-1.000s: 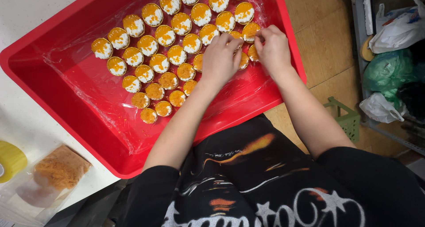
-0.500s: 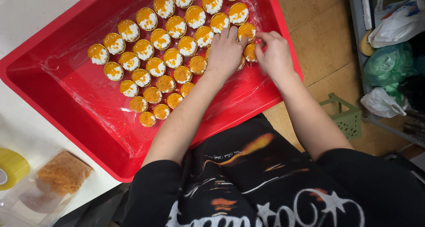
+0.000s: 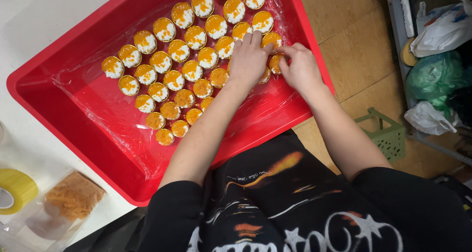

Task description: The person sprinkles an orange crumb topping by hand onto small round pastries arranged in a red tray, taking pinches of topping from a plastic bag and distributing it over the pastries one at a time, working across the tray.

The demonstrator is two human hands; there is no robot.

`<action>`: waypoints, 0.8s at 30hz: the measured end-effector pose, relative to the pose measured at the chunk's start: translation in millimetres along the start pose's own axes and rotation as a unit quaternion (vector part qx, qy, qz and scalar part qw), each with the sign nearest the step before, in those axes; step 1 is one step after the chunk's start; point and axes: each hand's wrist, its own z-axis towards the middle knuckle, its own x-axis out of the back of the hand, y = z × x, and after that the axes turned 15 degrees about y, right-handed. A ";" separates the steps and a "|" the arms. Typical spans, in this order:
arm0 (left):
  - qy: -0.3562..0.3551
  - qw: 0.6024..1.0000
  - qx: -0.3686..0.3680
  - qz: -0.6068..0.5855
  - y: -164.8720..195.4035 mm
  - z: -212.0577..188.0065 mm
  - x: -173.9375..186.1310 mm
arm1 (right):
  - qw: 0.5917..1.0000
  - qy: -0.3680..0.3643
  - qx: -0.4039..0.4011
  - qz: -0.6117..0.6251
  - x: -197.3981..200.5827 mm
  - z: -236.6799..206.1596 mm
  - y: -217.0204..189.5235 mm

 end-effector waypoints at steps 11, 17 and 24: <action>-0.006 1.000 -0.001 0.003 -0.3 -5.8 3.7 | 0.999 -0.023 0.007 -0.024 4.0 1.4 -6.0; 0.047 0.997 0.027 -0.062 4.2 -12.2 39.7 | 0.999 -0.030 0.011 -0.016 8.8 2.2 -6.7; 0.219 0.941 0.180 -0.187 -26.0 -124.5 150.4 | 0.991 -0.025 -0.019 0.129 49.0 -13.2 -52.5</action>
